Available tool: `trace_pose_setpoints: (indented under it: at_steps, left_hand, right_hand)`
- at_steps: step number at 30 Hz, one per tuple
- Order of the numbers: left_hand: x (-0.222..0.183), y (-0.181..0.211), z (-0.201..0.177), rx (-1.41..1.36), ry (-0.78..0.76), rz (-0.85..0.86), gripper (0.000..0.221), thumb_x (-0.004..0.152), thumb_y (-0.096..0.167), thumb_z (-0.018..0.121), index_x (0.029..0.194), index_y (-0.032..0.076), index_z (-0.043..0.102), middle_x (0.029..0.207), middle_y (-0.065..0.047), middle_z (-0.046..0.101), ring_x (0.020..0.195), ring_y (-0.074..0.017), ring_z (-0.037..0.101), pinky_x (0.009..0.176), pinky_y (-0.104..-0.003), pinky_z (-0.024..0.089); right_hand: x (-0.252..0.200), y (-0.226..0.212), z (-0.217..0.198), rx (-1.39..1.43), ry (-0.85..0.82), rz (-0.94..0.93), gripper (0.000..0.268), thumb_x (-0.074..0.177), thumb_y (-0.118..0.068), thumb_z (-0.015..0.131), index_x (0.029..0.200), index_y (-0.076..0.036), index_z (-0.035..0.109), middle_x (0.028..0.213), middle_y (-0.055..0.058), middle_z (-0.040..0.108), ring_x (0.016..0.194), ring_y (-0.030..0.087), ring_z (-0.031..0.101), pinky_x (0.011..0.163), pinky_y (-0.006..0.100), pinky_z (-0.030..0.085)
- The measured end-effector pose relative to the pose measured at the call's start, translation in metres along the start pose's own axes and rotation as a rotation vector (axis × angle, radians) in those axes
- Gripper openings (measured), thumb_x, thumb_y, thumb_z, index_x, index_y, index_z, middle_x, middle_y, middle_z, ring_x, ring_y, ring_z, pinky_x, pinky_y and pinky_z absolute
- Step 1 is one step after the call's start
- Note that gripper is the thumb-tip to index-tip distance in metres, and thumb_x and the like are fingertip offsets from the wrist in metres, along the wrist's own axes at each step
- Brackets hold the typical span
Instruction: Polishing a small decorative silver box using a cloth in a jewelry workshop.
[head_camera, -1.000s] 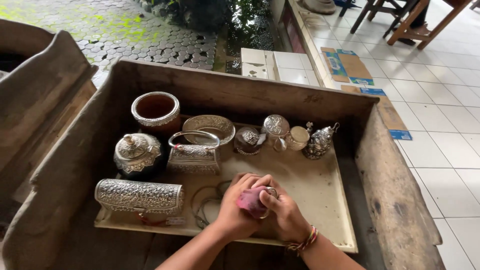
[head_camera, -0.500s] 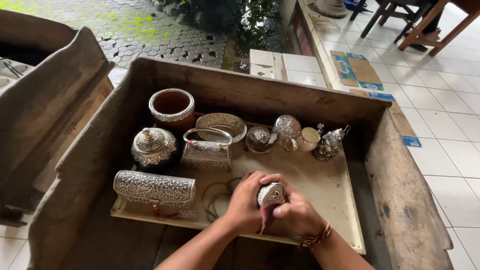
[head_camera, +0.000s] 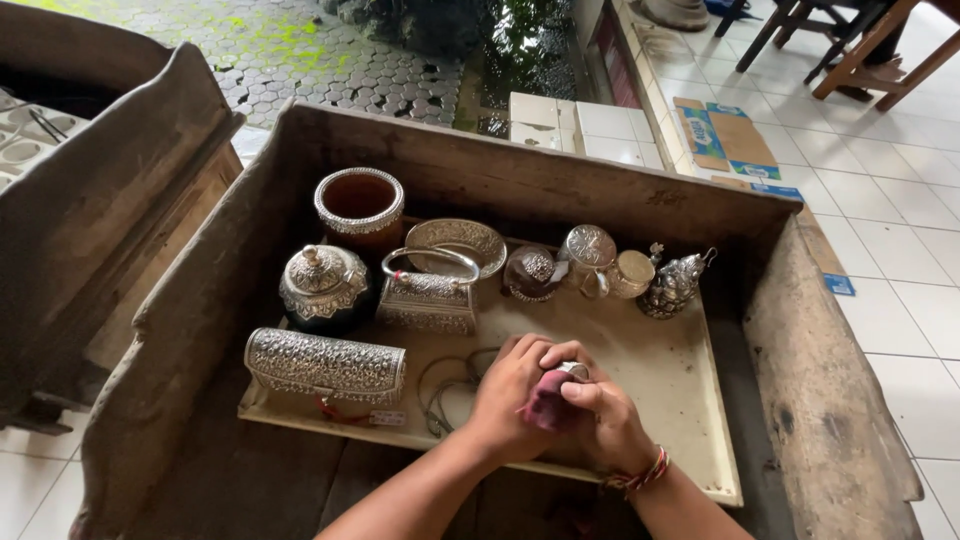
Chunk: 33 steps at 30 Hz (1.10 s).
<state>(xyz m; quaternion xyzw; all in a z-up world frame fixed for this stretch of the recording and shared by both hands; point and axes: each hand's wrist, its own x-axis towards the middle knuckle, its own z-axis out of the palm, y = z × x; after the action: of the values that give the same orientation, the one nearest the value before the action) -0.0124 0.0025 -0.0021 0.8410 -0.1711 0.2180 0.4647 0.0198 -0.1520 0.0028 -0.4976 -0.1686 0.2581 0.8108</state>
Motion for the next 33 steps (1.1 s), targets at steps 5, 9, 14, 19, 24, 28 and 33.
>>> trace_pose_setpoints:
  at_steps: [5, 9, 14, 19, 24, 28, 33]
  left_hand:
    - [0.000, 0.001, -0.009, -0.090, -0.003, -0.041, 0.049, 0.062, 0.028, 0.063, 0.106, 0.006, 0.059, 0.106, -0.012, 0.060, 0.098, -0.0311, 0.057, 0.082, -0.041, 0.050]
    - [-0.002, 0.010, -0.008, 0.022, -0.025, -0.042, 0.053, 0.062, 0.026, 0.078, 0.112, 0.011, 0.066, 0.108, -0.006, 0.063, 0.102, -0.0286, 0.056, 0.080, -0.042, 0.053]
    - [-0.002, 0.004, -0.003, -0.109, 0.076, -0.109, 0.050, 0.060, 0.027, 0.072, 0.107, 0.011, 0.065, 0.106, -0.009, 0.062, 0.098, -0.0275, 0.062, 0.082, -0.039, 0.053]
    - [-0.002, 0.005, -0.017, -0.123, 0.174, -0.032, 0.059, 0.059, 0.031, 0.073, 0.113, 0.009, 0.061, 0.111, -0.012, 0.065, 0.099, -0.0289, 0.065, 0.077, -0.039, 0.053]
    - [-0.008, -0.009, -0.010, 0.147, 0.380, 0.114, 0.065, 0.044, 0.017, 0.075, 0.107, 0.011, 0.060, 0.102, -0.003, 0.061, 0.097, -0.0271, 0.062, 0.086, -0.036, 0.052]
    - [-0.012, 0.010, -0.007, 0.189, 0.354, 0.124, 0.066, 0.043, 0.012, 0.074, 0.107, 0.010, 0.059, 0.103, -0.004, 0.059, 0.099, -0.0287, 0.061, 0.081, -0.035, 0.054]
    - [-0.010, 0.020, -0.001, 0.279, 0.377, 0.227, 0.077, 0.034, 0.010, 0.071, 0.109, 0.009, 0.058, 0.106, -0.007, 0.059, 0.102, -0.0317, 0.059, 0.077, -0.038, 0.056]
  right_hand:
    - [0.000, -0.005, 0.007, -0.263, -0.090, -0.085, 0.042, 0.078, -0.016, 0.073, 0.115, -0.007, 0.055, 0.089, 0.015, 0.066, 0.073, 0.023, 0.062, 0.068, 0.034, 0.053]
    - [-0.003, 0.007, 0.007, -0.190, 0.009, -0.123, 0.035, 0.092, -0.035, 0.072, 0.108, -0.008, 0.057, 0.087, 0.006, 0.060, 0.073, 0.016, 0.059, 0.067, 0.027, 0.050]
    - [0.003, 0.006, 0.009, -0.180, -0.047, -0.142, 0.043, 0.097, -0.040, 0.063, 0.122, -0.006, 0.055, 0.129, 0.016, 0.054, 0.113, 0.026, 0.057, 0.094, 0.033, 0.051]
    - [-0.003, -0.003, 0.017, -0.505, -0.134, -0.192, 0.078, 0.091, -0.036, 0.070, 0.155, -0.012, 0.033, 0.139, 0.019, 0.052, 0.118, 0.027, 0.059, 0.107, 0.038, 0.051]
    - [-0.014, 0.008, 0.019, -0.585, 0.183, -0.430, 0.050, 0.099, -0.014, 0.063, 0.146, 0.001, 0.054, 0.114, 0.013, 0.071, 0.101, 0.013, 0.065, 0.092, 0.031, 0.055]
    - [-0.016, 0.018, 0.026, -0.529, 0.201, -0.444, 0.042, 0.100, -0.034, 0.061, 0.126, -0.002, 0.065, 0.127, 0.014, 0.068, 0.097, 0.014, 0.066, 0.084, 0.030, 0.055]
    - [-0.023, 0.012, 0.065, -0.155, 0.347, -0.517, 0.027, 0.111, -0.028, 0.045, 0.104, -0.005, 0.058, 0.091, 0.009, 0.063, 0.075, 0.006, 0.050, 0.070, 0.020, 0.037]
